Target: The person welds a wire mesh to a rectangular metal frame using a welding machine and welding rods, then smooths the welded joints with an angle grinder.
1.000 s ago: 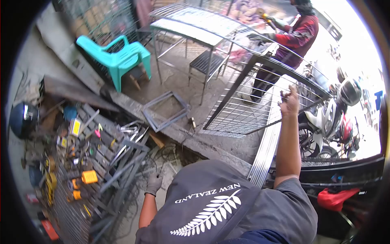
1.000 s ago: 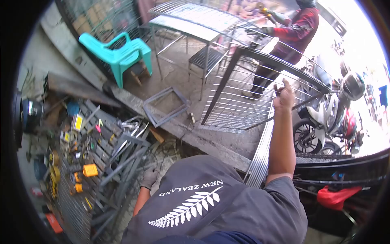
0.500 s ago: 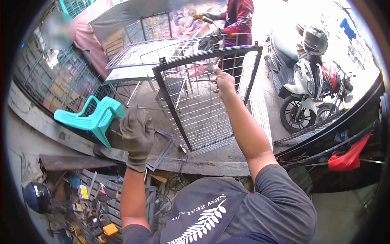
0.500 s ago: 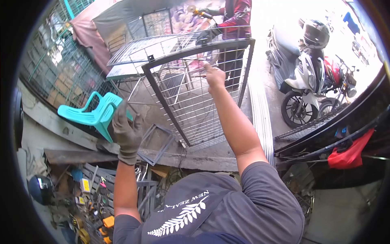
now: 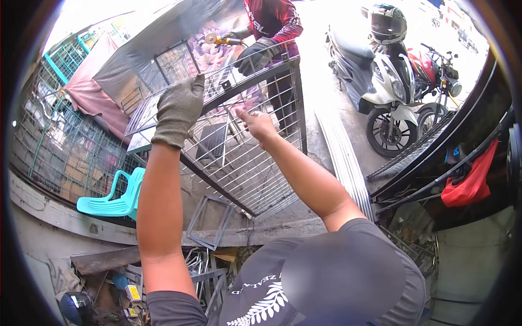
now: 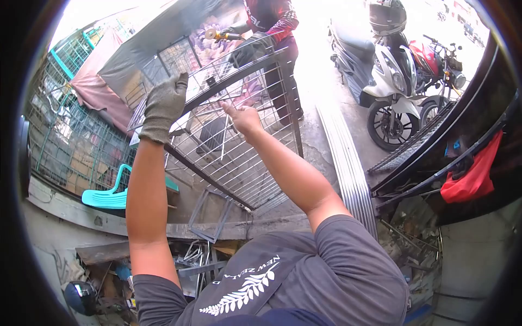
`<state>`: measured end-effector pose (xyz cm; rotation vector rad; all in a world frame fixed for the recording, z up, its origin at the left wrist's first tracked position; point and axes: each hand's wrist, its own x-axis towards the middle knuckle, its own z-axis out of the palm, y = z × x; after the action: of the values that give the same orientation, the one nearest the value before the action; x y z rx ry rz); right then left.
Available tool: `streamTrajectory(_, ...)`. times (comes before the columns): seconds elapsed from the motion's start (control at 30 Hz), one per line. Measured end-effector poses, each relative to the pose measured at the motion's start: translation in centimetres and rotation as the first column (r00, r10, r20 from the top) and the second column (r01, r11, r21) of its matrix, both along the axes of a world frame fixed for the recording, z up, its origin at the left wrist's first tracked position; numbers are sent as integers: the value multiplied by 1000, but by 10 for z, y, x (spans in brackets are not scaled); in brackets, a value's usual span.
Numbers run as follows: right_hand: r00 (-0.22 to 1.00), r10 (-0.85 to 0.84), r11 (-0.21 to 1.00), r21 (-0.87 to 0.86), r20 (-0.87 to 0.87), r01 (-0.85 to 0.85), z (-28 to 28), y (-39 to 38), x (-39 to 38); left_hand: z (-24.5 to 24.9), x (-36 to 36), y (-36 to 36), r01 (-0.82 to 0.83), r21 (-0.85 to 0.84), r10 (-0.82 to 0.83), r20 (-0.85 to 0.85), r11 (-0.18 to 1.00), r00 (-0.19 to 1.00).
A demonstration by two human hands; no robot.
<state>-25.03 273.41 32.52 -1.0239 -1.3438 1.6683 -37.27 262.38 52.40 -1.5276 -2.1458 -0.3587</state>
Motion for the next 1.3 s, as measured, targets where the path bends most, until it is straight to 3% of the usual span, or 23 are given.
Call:
streamTrajectory(0.03,997,62,996,60,36,-64,-5,7,6,4,3,4,-66,-126,80,113,990,990)
streamTrajectory(0.07,990,122,984,119,75,-131,-14,14,20,-7,-6,9,-46,-34,48,39,998,998)
streamTrajectory(0.13,963,251,947,181,96,-265,-15,19,46,-11,-14,14,-80,-14,80,-9,997,997)
streamTrajectory(0.2,942,318,909,250,104,-334,-21,25,65,-9,-15,14,-96,-7,94,-124,995,988)
streamTrajectory(0.3,919,385,874,289,80,-392,-13,30,93,-15,-37,14,32,105,-12,-185,994,983)
streamTrajectory(0.37,909,410,849,331,78,-411,-9,38,106,-16,-45,6,-6,112,25,-171,994,985)
streamTrajectory(0.5,982,175,837,514,75,-189,22,60,128,-16,-56,-10,-92,126,108,-125,988,986)
streamTrajectory(0.63,999,-34,747,665,31,5,59,104,122,-11,-53,-15,-164,88,176,-158,983,972)
streamTrajectory(0.7,992,-67,715,698,111,-29,81,120,116,-15,-58,-11,-189,81,201,-195,979,960)
streamTrajectory(0.77,971,-152,554,829,183,-69,79,152,92,-16,-54,-9,-202,88,216,-206,975,954)
streamTrajectory(0.9,889,-267,593,790,371,-152,87,172,67,-13,-44,2,-195,86,208,-199,977,958)
streamTrajectory(1.0,883,-267,614,774,386,-153,86,185,52,-17,-41,11,-158,92,176,-248,983,953)
streamTrajectory(1.1,891,-309,593,800,333,-93,73,209,39,-8,-25,14,-301,-13,296,-137,954,945)
streamTrajectory(1.2,875,-310,610,784,372,-117,77,206,39,-8,-24,11,-307,-28,300,-143,951,943)
streamTrajectory(1.3,863,-208,647,727,461,-232,87,201,46,-9,-25,12,-284,-14,278,-163,959,947)
